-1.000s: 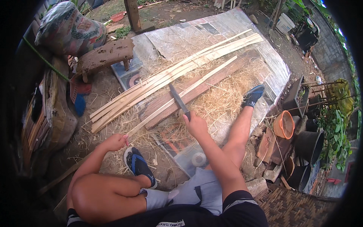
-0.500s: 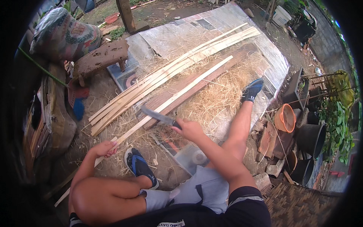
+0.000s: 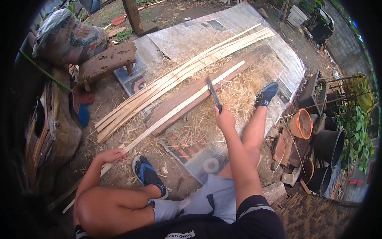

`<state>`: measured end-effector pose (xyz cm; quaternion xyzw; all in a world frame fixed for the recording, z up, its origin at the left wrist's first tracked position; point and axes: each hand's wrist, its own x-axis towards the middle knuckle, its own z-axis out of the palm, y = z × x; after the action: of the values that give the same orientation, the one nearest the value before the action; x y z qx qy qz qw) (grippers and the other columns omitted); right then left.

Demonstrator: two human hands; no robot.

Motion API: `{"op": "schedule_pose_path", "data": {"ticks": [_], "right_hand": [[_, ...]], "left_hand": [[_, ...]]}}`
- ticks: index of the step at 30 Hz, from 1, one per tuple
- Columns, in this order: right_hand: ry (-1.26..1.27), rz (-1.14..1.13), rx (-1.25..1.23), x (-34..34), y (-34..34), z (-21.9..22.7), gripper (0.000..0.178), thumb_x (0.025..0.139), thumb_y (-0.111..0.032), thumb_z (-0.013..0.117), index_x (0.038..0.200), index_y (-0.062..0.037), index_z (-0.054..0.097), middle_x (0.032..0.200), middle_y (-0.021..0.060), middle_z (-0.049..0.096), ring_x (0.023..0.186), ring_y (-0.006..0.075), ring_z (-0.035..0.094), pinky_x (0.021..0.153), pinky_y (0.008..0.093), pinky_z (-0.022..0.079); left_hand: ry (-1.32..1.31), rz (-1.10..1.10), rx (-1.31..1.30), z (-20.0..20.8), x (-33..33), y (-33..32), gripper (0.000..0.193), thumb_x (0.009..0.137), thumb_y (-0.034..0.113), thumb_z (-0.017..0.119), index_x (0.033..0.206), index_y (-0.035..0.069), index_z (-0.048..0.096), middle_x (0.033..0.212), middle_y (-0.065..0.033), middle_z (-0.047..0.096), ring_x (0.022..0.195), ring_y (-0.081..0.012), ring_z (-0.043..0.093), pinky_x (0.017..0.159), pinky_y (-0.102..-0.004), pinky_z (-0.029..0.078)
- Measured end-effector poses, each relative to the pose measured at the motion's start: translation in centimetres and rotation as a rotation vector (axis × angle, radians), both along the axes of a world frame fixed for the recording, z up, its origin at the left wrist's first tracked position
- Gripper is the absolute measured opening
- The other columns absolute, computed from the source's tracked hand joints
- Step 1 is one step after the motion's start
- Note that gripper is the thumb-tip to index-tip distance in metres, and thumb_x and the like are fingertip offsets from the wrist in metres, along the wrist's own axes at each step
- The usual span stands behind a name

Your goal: The person sits on the ground and uses a machete to split long bamboo strips into thinner pieces. They repeatedly strike the bamboo against a wooden block, separating the strips and placing them aside.

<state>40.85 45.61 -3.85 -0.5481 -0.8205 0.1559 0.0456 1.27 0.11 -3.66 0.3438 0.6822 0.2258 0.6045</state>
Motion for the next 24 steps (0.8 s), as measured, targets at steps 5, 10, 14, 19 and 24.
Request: {"op": "schedule_pose_path", "data": {"ticks": [5,10,14,19,24], "right_hand": [[0.068,0.461,-0.124,-3.6,-12.3,2.2,0.049,0.102,-0.053,0.053,0.122,-0.0086,0.059,0.082,0.0225,0.07,0.074,0.0417,0.071,0.066,0.0524,0.057],[0.105,0.452,0.123,-2.6,-8.4,2.3,0.045,0.101,-0.051,0.056,0.117,-0.0091,0.06,0.079,0.0182,0.07,0.069,0.0383,0.071,0.055,0.0469,0.056],[0.062,0.041,0.043,-0.9,-1.4,1.2,0.045,0.102,-0.049,0.054,0.11,-0.0044,0.059,0.078,0.0222,0.071,0.072,0.043,0.07,0.064,0.0544,0.056],[0.062,0.615,-0.102,-4.4,-13.5,6.0,0.046,0.102,-0.052,0.052,0.113,-0.0081,0.06,0.076,0.0202,0.07,0.071,0.0415,0.071,0.065,0.0519,0.057],[0.044,0.367,0.012,-3.1,-5.3,2.9,0.047,0.102,-0.052,0.052,0.116,-0.0081,0.06,0.079,0.0188,0.071,0.072,0.0401,0.072,0.065,0.051,0.057]], "left_hand": [[0.843,-0.142,0.193,3.2,8.1,8.7,0.039,0.105,0.038,0.052,0.115,0.003,0.065,0.108,-0.0203,0.07,0.091,-0.0378,0.067,0.079,-0.049,0.053],[0.866,-0.075,0.199,4.8,8.0,7.7,0.036,0.105,0.034,0.048,0.097,0.003,0.066,0.097,-0.0232,0.068,0.093,-0.0445,0.064,0.079,-0.0545,0.051],[0.866,-0.117,0.134,6.2,7.9,8.8,0.044,0.107,0.036,0.044,0.088,0.004,0.066,0.083,-0.0239,0.068,0.083,-0.0463,0.065,0.075,-0.0562,0.051],[0.853,-0.08,0.162,4.2,8.2,8.6,0.045,0.107,0.037,0.043,0.09,0.003,0.067,0.079,-0.0249,0.067,0.077,-0.0477,0.065,0.073,-0.0567,0.05],[0.795,-0.046,0.145,4.8,8.1,6.0,0.045,0.108,0.037,0.043,0.089,0.003,0.068,0.079,-0.0242,0.067,0.078,-0.0477,0.065,0.072,-0.0546,0.05]]}}
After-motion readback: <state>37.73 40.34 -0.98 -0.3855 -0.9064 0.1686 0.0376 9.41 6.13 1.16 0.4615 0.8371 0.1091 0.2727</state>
